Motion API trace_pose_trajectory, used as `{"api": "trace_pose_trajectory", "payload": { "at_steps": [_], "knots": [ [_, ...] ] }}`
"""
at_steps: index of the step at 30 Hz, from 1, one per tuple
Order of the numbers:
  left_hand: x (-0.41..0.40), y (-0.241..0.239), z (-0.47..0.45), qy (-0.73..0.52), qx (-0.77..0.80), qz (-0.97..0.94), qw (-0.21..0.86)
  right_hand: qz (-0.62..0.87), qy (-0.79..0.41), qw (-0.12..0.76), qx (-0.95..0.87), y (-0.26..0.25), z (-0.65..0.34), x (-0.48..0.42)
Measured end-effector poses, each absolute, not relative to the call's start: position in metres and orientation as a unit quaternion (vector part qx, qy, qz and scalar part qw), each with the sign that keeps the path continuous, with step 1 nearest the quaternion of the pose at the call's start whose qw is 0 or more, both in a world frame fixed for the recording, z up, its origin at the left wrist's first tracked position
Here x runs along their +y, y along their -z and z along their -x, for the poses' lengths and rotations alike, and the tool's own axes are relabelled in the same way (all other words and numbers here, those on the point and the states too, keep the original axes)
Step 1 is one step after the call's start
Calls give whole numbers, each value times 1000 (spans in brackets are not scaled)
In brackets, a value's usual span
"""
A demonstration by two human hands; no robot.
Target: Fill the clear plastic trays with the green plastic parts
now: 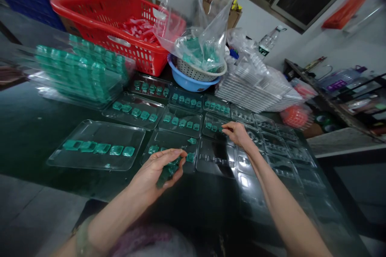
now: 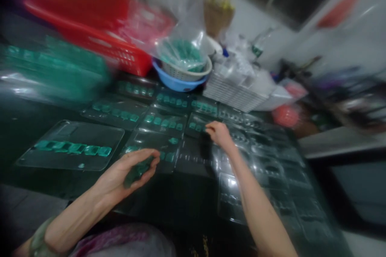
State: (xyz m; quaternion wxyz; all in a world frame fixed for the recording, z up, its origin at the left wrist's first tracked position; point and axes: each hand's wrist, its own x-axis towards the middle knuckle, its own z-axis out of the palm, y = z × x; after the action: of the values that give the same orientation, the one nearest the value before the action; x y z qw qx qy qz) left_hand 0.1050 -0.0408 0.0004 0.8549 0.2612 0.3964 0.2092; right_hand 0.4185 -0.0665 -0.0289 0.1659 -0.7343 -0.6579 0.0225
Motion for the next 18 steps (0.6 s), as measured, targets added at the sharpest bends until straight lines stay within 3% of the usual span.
{"api": "trace_pose_trajectory", "payload": {
  "at_steps": [18],
  "knots": [
    [-39, 1, -99, -207, 411, -258, 850, 728, 4, 117, -675, 37, -414, -68]
  ]
}}
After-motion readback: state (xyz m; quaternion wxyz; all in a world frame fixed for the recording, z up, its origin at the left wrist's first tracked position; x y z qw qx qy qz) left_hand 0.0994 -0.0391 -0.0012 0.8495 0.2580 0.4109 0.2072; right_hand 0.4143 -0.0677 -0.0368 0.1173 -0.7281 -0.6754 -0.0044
